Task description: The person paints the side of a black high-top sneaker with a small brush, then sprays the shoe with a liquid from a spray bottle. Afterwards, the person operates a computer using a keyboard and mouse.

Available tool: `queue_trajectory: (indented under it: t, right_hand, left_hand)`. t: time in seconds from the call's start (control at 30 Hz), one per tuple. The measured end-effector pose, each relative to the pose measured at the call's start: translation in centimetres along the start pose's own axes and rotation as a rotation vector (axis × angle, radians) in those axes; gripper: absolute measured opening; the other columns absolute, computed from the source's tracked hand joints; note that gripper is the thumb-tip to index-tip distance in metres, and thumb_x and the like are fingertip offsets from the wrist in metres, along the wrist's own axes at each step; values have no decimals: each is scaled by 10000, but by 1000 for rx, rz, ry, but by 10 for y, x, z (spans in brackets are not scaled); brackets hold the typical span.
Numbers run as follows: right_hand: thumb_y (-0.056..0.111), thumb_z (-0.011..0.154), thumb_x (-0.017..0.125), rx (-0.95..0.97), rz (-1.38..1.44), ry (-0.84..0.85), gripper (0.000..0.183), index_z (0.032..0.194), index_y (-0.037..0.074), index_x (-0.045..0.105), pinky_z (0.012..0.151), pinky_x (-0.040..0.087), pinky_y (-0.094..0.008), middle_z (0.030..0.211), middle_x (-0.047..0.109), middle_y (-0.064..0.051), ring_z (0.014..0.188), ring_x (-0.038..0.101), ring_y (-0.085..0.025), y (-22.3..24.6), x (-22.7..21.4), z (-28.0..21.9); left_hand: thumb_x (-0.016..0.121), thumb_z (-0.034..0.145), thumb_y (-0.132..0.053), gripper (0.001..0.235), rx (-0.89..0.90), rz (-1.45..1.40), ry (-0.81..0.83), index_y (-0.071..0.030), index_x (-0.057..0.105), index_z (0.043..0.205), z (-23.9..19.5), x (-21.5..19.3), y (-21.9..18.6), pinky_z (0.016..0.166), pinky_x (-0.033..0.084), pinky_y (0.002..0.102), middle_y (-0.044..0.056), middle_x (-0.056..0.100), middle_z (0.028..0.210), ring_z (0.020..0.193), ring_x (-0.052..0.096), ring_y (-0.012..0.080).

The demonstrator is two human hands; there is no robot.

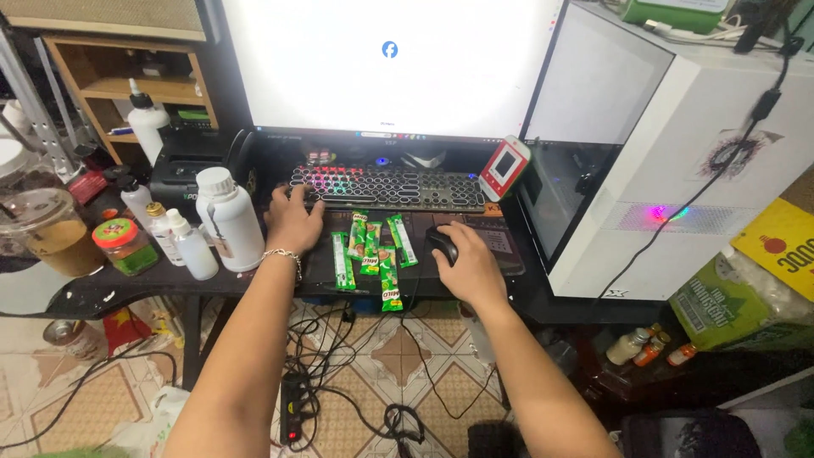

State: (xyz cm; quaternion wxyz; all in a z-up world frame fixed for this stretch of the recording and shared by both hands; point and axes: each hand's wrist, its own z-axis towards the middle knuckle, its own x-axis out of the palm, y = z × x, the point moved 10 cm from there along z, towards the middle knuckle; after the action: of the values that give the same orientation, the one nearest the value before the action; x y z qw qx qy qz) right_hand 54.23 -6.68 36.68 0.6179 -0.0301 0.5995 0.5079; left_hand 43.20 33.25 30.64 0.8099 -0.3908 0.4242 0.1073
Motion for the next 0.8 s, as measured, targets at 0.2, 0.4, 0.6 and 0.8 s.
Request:
queue_trajectory:
  t: [0.2, 0.4, 0.6, 0.8]
  right_hand:
    - [224, 1175, 772, -49, -17, -58, 489, 1646, 91, 775, 1151, 701, -649, 1703, 684, -321, 1574, 687, -588, -6, 5, 1]
    - [202, 1208, 698, -20, -13, -117, 453, 1642, 91, 768, 1130, 723, -621, 1676, 672, -302, 1545, 704, -586, -13, 2, 1]
    - [213, 1205, 702, 14, -63, -69, 462, 1646, 94, 766, 1135, 735, -610, 1700, 654, -277, 1547, 704, -583, -11, 1, 2]
    - [174, 1227, 651, 27, -27, -38, 470, 1668, 41, 741, 1154, 729, -634, 1725, 626, -323, 1569, 667, -622, -2, -5, 0]
  left_hand:
    - [814, 1189, -475, 513, -24, -44, -26, -228, 734, 1632, -14, -17, -13, 1290, 489, 584, 227, 539, 1737, 1606, 628, 485]
    - [843, 1124, -607, 740, -4, 6, -10, -182, 675, 1706, -22, -25, -26, 1349, 479, 629, 266, 506, 1772, 1634, 585, 518]
    - [580, 1284, -564, 573, 156, 150, 107, -343, 676, 1803, -18, -1, -38, 1510, 234, 644, 181, 449, 1985, 1900, 292, 425]
    - [527, 1288, -560, 566, 232, 152, 139, -376, 676, 1801, -6, 23, -27, 1525, 266, 645, 95, 509, 1980, 1887, 355, 381]
